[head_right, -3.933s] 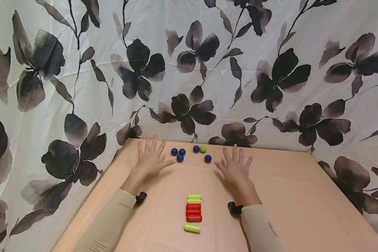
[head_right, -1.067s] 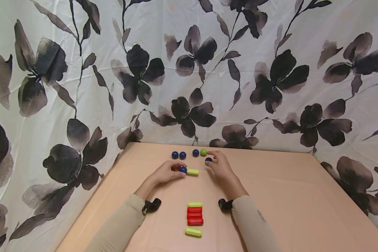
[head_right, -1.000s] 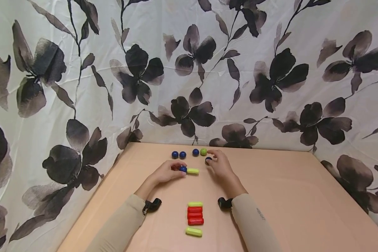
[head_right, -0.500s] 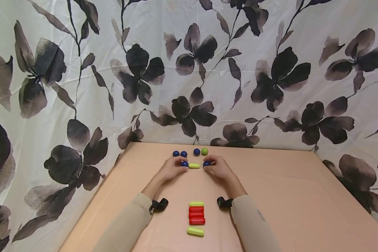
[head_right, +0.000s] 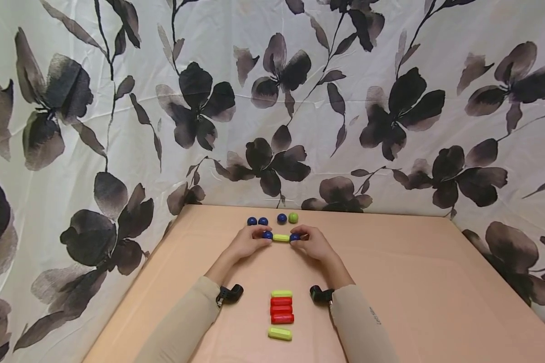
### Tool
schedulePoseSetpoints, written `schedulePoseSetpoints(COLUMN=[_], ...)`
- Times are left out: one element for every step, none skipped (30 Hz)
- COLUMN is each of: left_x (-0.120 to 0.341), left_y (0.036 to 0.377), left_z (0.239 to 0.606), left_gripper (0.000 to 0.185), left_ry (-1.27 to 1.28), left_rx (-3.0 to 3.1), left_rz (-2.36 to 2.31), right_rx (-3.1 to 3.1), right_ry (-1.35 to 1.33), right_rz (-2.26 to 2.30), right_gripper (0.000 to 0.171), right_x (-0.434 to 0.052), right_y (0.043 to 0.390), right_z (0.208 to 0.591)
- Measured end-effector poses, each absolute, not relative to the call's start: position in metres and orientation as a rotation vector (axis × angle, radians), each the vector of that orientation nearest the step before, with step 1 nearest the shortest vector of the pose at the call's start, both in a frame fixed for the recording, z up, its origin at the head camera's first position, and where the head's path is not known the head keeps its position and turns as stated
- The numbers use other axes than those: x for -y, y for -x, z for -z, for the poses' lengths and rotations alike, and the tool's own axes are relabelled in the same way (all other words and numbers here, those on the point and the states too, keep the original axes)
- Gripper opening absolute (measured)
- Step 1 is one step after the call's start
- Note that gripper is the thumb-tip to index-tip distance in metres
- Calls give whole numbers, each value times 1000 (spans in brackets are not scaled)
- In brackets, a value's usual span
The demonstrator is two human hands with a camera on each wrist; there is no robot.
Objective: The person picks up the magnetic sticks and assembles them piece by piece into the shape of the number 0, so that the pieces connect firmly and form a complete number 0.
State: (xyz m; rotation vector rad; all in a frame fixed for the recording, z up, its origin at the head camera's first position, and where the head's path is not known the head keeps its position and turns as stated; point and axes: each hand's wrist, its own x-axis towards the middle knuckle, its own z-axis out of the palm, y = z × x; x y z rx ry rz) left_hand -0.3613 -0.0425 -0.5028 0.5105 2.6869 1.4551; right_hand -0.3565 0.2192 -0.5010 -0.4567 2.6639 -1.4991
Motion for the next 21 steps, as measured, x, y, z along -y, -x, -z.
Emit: schedulePoseSetpoints(left_x=[43,44,44,45,45,45,45,45,44,44,44,44,44,45,45,45,45,45,45,45,45], left_y=[361,362,362,362,362,362,362,362,362,363,363,363,363,363,362,362,362,362,362,361,361], left_z=[503,503,503,504,504,504,504,505,505,506,505,505,505,504,503,502,502,501,502,502,502], left_gripper=[38,38,38,38,38,38,38,38,37,37,37,37,38,38,38,38,38,38,38,38,38], left_ry=[-513,-517,-521,-527,-532,-537,-541,-542,-540,-540,-539,-541,-542,-544,-549,-555,-559,-561,-561,-561,-561], left_rx=[-2677,-2666,-2657,-2651,-2648,-2647,-2650,-2652,-2656,-2659,-2662,-2663,-2665,-2666,-2666,-2668,-2669,-2669,-2670,-2670,-2670], left_rz=[-1460,-1466,-1469,-1469,-1469,-1470,-1468,-1467,-1465,-1464,-1464,-1465,-1465,-1464,-1465,-1465,-1464,-1459,-1456,-1454,-1456], right_rx=[-2665,-2670,-2676,-2689,-2703,-2721,-2734,-2746,-2760,-2766,-2766,-2759,-2737,-2709,-2675,-2625,-2569,-2505,-2443,-2387,-2337], right_ry=[455,450,437,427,411,396,374,351,342,353,374,415,461,521,596,661,723,769,803,839,866], right_rz=[1492,1483,1480,1474,1471,1465,1458,1453,1445,1436,1429,1419,1413,1406,1393,1380,1358,1333,1304,1270,1232], right_gripper=[35,35,35,35,36,35,35,35,34,33,32,32,31,30,30,29,29,30,31,32,33], right_x=[-219,-219,-219,-219,-220,-220,-221,-222,-223,-224,-225,-226,-226,-227,-228,-228,-228,-228,-227,-226,-224], right_y=[356,356,355,354,353,352,349,347,345,343,340,338,336,334,332,330,328,325,323,321,319], right_z=[501,500,499,498,497,495,492,489,485,482,478,475,471,468,465,462,460,457,455,454,452])
